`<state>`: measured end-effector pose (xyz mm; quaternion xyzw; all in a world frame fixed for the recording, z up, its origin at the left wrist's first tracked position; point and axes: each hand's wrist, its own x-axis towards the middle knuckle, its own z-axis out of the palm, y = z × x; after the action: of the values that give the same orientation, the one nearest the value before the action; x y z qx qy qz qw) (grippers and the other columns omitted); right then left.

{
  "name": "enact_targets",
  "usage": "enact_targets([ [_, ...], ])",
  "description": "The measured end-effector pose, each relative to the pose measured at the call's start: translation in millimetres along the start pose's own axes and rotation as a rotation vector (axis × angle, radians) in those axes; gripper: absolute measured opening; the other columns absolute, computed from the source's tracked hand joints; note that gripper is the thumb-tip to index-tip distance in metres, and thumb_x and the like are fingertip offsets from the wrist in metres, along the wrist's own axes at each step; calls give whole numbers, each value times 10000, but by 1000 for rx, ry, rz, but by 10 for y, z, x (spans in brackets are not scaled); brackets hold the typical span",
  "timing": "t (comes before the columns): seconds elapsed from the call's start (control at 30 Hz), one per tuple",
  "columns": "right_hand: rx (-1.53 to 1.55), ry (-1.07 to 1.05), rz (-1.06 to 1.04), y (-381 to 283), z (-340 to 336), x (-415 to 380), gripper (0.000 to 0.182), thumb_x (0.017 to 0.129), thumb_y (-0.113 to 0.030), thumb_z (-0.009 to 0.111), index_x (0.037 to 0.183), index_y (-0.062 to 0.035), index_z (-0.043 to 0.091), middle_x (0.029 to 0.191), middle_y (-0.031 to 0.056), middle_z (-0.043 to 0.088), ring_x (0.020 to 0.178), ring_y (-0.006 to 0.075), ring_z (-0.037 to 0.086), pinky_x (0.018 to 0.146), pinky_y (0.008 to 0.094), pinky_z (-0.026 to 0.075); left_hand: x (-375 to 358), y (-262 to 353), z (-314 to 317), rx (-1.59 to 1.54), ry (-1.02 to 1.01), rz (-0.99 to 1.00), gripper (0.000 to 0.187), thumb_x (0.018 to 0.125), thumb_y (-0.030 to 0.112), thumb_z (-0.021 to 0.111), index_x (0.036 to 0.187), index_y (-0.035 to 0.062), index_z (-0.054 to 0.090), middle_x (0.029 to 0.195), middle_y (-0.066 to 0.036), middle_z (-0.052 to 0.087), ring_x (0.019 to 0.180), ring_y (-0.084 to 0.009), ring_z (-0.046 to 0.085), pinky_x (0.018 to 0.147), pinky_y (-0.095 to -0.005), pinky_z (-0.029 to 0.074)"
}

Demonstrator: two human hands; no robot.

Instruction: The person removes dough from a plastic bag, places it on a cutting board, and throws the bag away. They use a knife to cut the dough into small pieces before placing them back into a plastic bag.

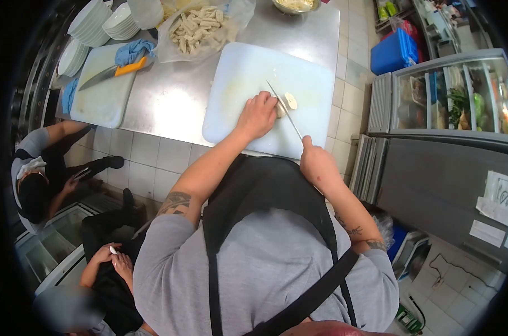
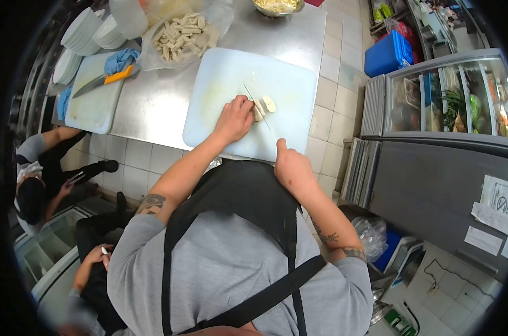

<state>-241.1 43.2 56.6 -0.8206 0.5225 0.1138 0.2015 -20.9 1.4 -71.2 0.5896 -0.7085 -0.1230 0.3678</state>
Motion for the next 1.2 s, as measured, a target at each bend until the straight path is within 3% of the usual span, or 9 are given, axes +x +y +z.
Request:
enact_targets([
  [0.2,30,-70,44,31,34,59,292,886,-25,514,1166,17,441,848,322,697,804,504,700,738,581,561,-18,37,46,8,-13,0,257,889,126,643,1139,94,592,1119,-139,561,1000,-350,615,856,-490,477],
  [0.33,91,-74,85,77,365,517,329,908,-50,487,1229,6,439,887,338,699,868,515,701,787,594,552,-24,-29,2,27,-48,-12,279,898,125,653,1172,87,615,1154,-145,565,1001,-365,612,871,-485,484],
  [0.47,100,-29,42,141,426,684,306,941,-76,467,1236,-1,440,868,330,699,849,514,701,767,599,551,-14,23,-41,-38,-23,-20,275,888,131,649,1160,97,623,1127,-143,562,990,-363,614,864,-491,487],
  [0.7,96,135,-20,59,170,449,188,946,-81,485,1119,-10,459,783,290,686,776,485,697,709,590,554,-101,-88,-3,-45,-1,3,310,884,123,656,1186,71,607,1196,-165,558,1037,-383,598,883,-494,491],
  [1.0,44,-9,-27,29,-10,12,202,917,-49,508,1101,10,450,750,272,688,721,487,691,683,587,551,-59,-55,-21,-63,29,7,211,913,72,625,1103,35,541,1096,-159,555,1001,-374,582,870,-489,462],
  [1.2,31,-96,33,-56,11,79,276,912,-35,494,1177,31,454,814,294,701,773,493,698,724,578,556,-47,-29,-32,-53,25,0,178,920,57,610,1083,39,538,1081,-157,557,997,-375,584,873,-488,462],
])
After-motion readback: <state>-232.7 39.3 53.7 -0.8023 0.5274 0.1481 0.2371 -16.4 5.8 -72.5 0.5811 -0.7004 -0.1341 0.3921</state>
